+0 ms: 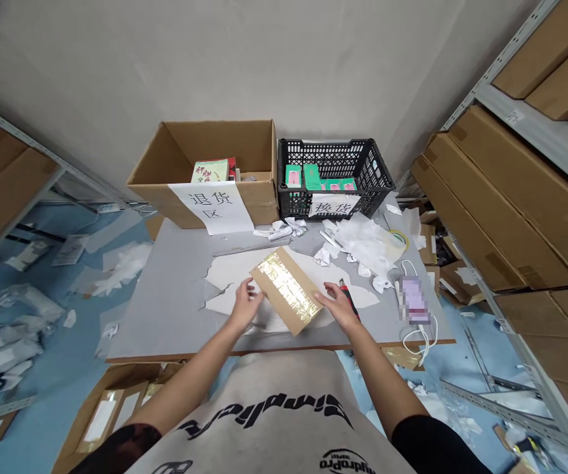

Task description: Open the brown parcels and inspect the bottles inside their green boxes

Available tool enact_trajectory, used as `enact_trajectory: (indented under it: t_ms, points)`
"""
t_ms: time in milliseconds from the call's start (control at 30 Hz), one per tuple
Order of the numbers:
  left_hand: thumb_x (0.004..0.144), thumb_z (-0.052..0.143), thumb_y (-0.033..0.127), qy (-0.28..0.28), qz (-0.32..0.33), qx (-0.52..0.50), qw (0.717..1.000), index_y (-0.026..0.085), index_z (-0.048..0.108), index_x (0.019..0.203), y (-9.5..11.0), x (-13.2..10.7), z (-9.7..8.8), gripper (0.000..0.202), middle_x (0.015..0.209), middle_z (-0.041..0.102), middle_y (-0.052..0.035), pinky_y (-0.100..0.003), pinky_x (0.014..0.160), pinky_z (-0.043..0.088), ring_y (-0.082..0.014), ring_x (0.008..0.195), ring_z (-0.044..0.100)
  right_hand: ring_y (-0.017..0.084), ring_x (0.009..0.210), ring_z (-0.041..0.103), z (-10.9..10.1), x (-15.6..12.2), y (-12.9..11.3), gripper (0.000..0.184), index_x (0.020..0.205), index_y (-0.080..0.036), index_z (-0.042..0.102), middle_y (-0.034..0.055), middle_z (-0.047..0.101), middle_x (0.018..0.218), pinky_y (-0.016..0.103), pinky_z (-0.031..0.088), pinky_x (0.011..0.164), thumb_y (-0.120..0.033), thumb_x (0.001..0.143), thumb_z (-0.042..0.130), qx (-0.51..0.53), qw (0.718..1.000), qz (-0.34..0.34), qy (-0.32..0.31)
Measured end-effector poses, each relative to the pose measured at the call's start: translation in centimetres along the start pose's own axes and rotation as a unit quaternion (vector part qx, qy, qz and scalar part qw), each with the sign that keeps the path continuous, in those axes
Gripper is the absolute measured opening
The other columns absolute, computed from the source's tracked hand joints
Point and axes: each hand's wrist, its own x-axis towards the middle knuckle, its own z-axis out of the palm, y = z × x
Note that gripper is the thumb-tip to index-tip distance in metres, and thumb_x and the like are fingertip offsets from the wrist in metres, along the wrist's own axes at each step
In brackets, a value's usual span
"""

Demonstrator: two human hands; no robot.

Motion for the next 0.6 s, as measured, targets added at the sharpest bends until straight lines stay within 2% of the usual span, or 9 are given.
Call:
enact_trajectory:
  t_ms: [67,100,200,267,333,400,467,533,600]
  points:
    - [0.079,0.064,0.033,0.06,0.055,0.062,0.995,0.022,0.051,0.128,1.2,2.9,-1.1,0.052,0.127,0.047,-0.0129,-0.045,0.102,0.044,-0.0284,0.123,0.051,0.027,0.097,0.065,0.4,-1.3,1.2,0.043,0.086,-0.024,0.059,0.0062,0.068,0.094,0.041,0.052,0.085,-0.06,0.068,0.074,-0.033,0.996,0.021,0.077]
    - [0.078,0.065,0.033,0.07,0.087,0.082,0.99,0.023,0.051,0.127,1.8,4.2,-1.4,0.052,0.131,0.046,-0.0132,-0.045,0.107,0.04,-0.0294,0.129,0.046,0.025,0.086,0.065,0.9,-2.0,1.6,0.043,0.078,-0.024,0.054,0.0034,0.065,0.082,0.04,0.053,0.078,-0.062,0.07,0.071,-0.037,0.995,0.033,0.085]
    - [0.082,0.063,0.036,-0.003,0.129,0.097,0.987,0.022,0.053,0.123,2.6,5.8,-1.7,0.045,0.129,0.052,-0.0124,-0.043,0.106,0.039,-0.0279,0.125,0.05,0.021,0.071,0.062,2.5,-3.0,2.0,0.044,0.073,-0.025,0.043,-0.0022,0.057,0.068,0.037,0.052,0.068,-0.063,0.074,0.066,-0.026,0.998,0.049,0.041]
    - [0.084,0.061,0.04,-0.02,0.12,0.105,0.987,0.02,0.055,0.116,2.1,5.0,-1.5,0.038,0.119,0.058,-0.0115,-0.041,0.099,0.043,-0.0267,0.114,0.056,0.022,0.076,0.063,3.4,-2.6,1.5,0.04,0.08,-0.025,0.047,-0.0009,0.061,0.075,0.038,0.052,0.074,-0.059,0.074,0.066,-0.025,0.998,0.023,0.049]
    - [0.083,0.061,0.047,0.002,0.098,0.117,0.988,0.021,0.054,0.106,0.7,3.3,-1.6,0.035,0.103,0.061,-0.0077,-0.039,0.089,0.047,-0.0247,0.099,0.06,0.024,0.094,0.063,3.7,-1.4,0.6,0.039,0.098,-0.024,0.053,0.004,0.066,0.096,0.04,0.051,0.086,-0.055,0.076,0.065,-0.012,0.998,-0.025,0.061]
    - [0.081,0.063,0.055,-0.007,0.076,0.113,0.991,0.023,0.051,0.095,-0.8,1.5,-2.0,0.037,0.082,0.057,-0.0005,-0.035,0.076,0.047,-0.0206,0.078,0.058,0.024,0.114,0.058,3.7,0.1,-0.3,0.05,0.118,-0.025,0.052,0.007,0.063,0.12,0.04,0.046,0.099,-0.049,0.077,0.065,0.005,0.997,-0.076,0.032]
    - [0.079,0.064,0.058,-0.025,0.071,0.105,0.992,0.024,0.049,0.091,-1.7,0.1,-2.6,0.039,0.073,0.051,0.0029,-0.033,0.07,0.046,-0.0187,0.069,0.055,0.023,0.124,0.052,3.4,1.2,-0.7,0.06,0.131,-0.027,0.048,0.0062,0.057,0.133,0.04,0.04,0.107,-0.045,0.076,0.065,-0.007,0.994,-0.105,0.001]
    - [0.077,0.067,0.059,0.003,0.091,0.126,0.988,0.023,0.05,0.096,-1.8,-0.6,-3.2,0.044,0.08,0.053,-0.0001,-0.036,0.075,0.048,-0.0212,0.076,0.056,0.023,0.128,0.049,3.3,1.7,-0.8,0.062,0.135,-0.028,0.047,0.0051,0.055,0.136,0.041,0.036,0.11,-0.044,0.077,0.065,-0.031,0.993,-0.114,-0.012]
    - [0.074,0.07,0.059,0.051,0.141,0.181,0.972,0.021,0.053,0.109,-1.1,-0.7,-3.5,0.055,0.101,0.055,-0.0083,-0.044,0.09,0.046,-0.028,0.098,0.056,0.024,0.128,0.049,3.3,1.7,-0.5,0.061,0.134,-0.027,0.048,0.0053,0.055,0.136,0.041,0.035,0.111,-0.043,0.078,0.065,-0.046,0.992,-0.116,-0.009]
